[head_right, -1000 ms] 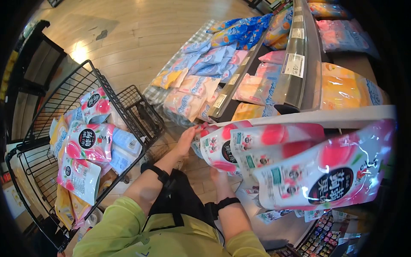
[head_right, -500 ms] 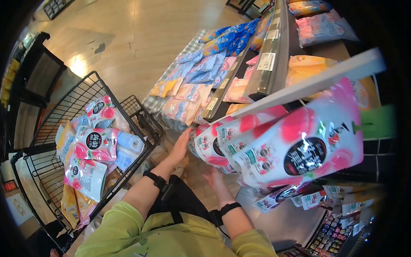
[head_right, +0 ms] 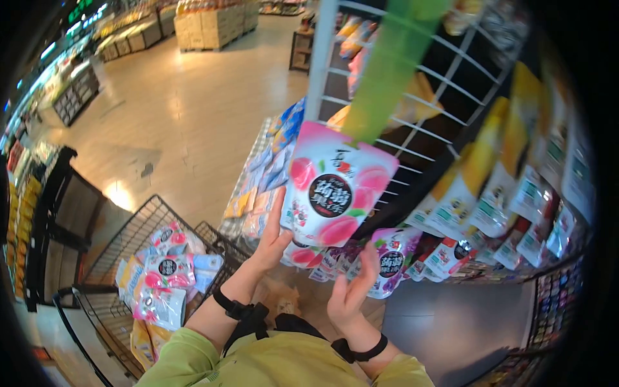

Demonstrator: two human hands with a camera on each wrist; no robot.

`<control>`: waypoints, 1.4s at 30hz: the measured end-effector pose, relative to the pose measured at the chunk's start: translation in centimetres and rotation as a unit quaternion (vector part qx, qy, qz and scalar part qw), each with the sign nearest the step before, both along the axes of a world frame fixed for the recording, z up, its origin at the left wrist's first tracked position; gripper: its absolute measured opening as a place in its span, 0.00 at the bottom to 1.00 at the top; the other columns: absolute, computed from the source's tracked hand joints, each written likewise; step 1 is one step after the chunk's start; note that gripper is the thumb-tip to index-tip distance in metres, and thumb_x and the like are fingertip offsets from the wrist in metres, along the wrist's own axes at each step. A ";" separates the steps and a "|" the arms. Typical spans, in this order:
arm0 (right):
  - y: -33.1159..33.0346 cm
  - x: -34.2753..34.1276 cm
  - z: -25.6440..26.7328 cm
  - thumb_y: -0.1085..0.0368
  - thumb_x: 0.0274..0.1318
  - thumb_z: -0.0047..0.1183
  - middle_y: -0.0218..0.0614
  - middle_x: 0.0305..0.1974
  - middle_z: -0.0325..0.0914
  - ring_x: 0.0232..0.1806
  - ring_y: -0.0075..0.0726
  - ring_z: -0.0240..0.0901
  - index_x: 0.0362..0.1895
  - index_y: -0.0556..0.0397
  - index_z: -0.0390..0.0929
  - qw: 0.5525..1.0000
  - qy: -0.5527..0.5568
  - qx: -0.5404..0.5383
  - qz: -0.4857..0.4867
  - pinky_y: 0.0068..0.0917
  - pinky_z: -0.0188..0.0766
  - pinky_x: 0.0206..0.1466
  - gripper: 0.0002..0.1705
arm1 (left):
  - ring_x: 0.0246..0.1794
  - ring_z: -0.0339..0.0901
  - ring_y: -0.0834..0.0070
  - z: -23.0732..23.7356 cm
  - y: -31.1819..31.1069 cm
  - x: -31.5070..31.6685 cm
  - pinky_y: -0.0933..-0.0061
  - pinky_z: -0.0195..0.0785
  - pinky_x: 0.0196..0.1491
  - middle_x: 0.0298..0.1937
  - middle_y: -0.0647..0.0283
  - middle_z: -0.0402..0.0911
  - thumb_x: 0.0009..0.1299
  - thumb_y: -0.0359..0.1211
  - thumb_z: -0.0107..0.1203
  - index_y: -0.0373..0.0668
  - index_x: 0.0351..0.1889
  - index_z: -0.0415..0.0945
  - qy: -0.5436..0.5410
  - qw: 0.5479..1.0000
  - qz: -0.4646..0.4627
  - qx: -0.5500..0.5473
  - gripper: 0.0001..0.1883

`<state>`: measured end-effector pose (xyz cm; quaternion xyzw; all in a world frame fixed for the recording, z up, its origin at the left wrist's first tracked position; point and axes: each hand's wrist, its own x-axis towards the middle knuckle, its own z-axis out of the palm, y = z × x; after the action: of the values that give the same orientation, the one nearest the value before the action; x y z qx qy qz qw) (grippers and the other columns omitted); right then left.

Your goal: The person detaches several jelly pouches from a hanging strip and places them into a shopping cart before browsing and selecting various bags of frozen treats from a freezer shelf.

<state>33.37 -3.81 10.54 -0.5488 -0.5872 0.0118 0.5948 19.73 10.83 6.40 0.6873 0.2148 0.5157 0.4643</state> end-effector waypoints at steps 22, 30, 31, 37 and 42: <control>3.0 -7.7 3.8 0.68 0.59 0.40 0.53 0.61 0.58 0.64 0.50 0.56 0.59 0.63 0.59 0.986 -0.079 0.098 0.108 0.42 0.51 0.66 0.24 | 0.65 0.62 0.59 6.9 -5.8 -18.4 0.65 0.54 0.64 0.61 0.48 0.68 0.71 0.37 0.49 0.38 0.60 0.66 0.150 0.987 0.054 -0.019 0.21; 9.0 -21.0 -4.6 0.69 0.54 0.50 0.49 0.47 0.74 0.52 0.45 0.70 0.47 0.59 0.73 0.839 -0.086 -0.372 0.388 0.34 0.67 0.52 0.15 | 0.47 0.73 0.79 -2.4 -14.6 -37.0 0.78 0.66 0.48 0.48 0.61 0.78 0.72 0.33 0.47 0.36 0.55 0.71 0.150 0.863 0.368 -0.313 0.16; 9.5 -22.7 -6.6 0.66 0.53 0.52 0.49 0.49 0.73 0.53 0.48 0.69 0.50 0.58 0.71 0.820 -0.160 -0.354 0.421 0.35 0.67 0.54 0.19 | 0.46 0.74 0.79 -3.3 -15.7 -38.0 0.78 0.66 0.47 0.47 0.62 0.79 0.72 0.33 0.47 0.36 0.55 0.72 0.139 0.843 0.386 -0.348 0.16; 10.4 -32.0 -14.4 0.62 0.47 0.54 0.50 0.61 0.61 0.58 0.57 0.65 0.63 0.54 0.58 0.727 -0.453 -0.348 0.382 0.40 0.65 0.57 0.37 | 0.44 0.78 0.66 -2.1 -17.9 -36.7 0.70 0.69 0.47 0.45 0.53 0.79 0.68 0.32 0.50 0.36 0.54 0.71 0.187 0.804 0.403 -0.395 0.17; 11.4 -33.8 -17.8 0.67 0.45 0.53 0.54 0.66 0.53 0.54 0.59 0.69 0.67 0.52 0.51 0.701 -0.477 -0.390 0.360 0.44 0.71 0.50 0.42 | 0.50 0.73 0.51 -2.9 -17.3 -36.1 0.61 0.65 0.53 0.49 0.44 0.76 0.64 0.28 0.51 0.36 0.54 0.70 0.293 0.856 0.356 -0.232 0.19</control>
<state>-0.48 7.63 -7.29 -0.4104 -0.8882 0.1899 -0.0813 -16.40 -6.47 3.51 0.5556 0.6845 0.3555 0.3104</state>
